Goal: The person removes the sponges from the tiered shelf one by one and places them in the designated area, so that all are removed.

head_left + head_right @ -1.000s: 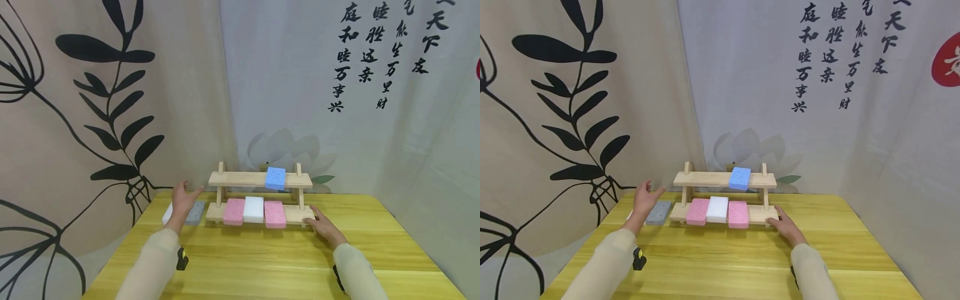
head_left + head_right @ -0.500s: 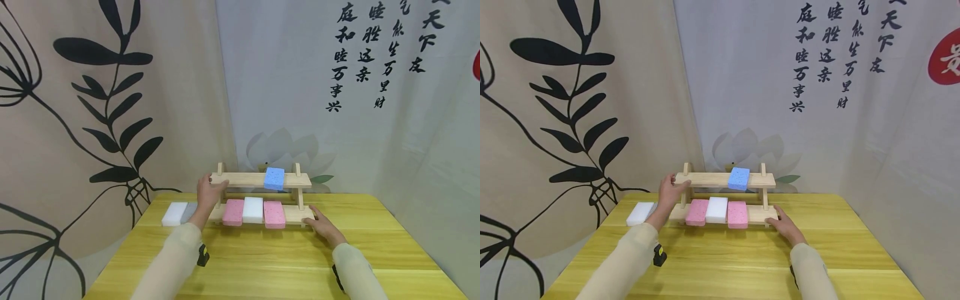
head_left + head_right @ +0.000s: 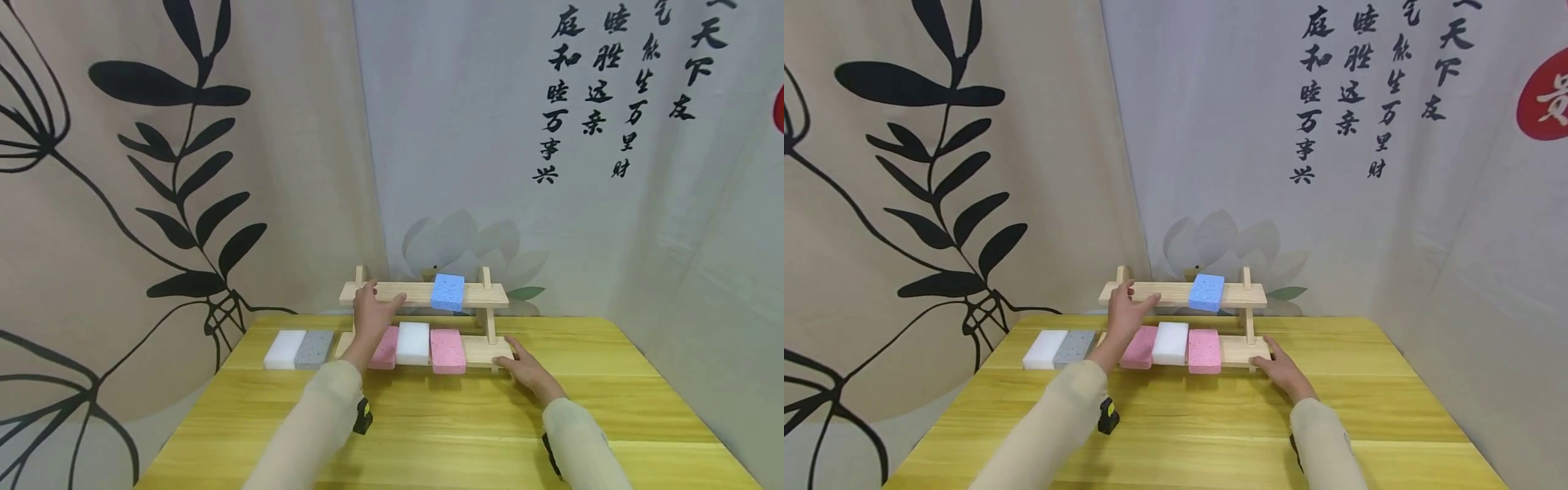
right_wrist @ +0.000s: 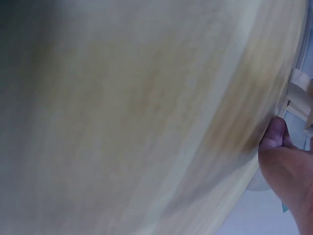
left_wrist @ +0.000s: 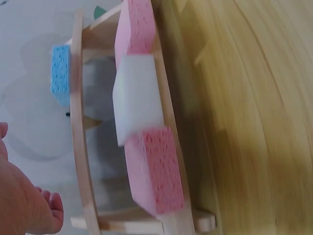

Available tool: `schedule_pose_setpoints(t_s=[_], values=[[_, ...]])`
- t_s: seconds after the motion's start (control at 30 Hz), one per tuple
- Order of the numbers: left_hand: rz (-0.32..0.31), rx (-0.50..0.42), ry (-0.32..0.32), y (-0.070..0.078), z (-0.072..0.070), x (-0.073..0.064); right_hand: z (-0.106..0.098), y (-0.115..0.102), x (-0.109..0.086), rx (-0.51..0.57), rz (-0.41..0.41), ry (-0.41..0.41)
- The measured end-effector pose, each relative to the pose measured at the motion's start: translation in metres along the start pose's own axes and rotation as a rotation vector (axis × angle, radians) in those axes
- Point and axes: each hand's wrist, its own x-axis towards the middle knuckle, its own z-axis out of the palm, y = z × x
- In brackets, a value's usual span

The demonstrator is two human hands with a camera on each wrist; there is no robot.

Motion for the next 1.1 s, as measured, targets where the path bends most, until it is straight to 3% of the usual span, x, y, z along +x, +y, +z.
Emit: schedule_pose_setpoints(t_s=[0.17, 0.33, 0.73, 1.1], values=[[0.005, 0.013, -0.016, 0.010, 0.014, -0.007, -0.003, 0.004, 0.004, 0.036, 0.013, -0.009], [0.008, -0.020, -0.016, 0.019, 0.025, -0.014, -0.001, -0.001, -0.001, 0.007, 0.006, -0.003], [0.007, 0.047, -0.008, 0.023, 0.065, -0.020, 0.000, -0.002, -0.002, -0.011, 0.020, 0.003], [-0.015, 0.013, 0.027, 0.028, 0.099, -0.027, 0.000, 0.004, 0.004, -0.001, 0.001, 0.001]])
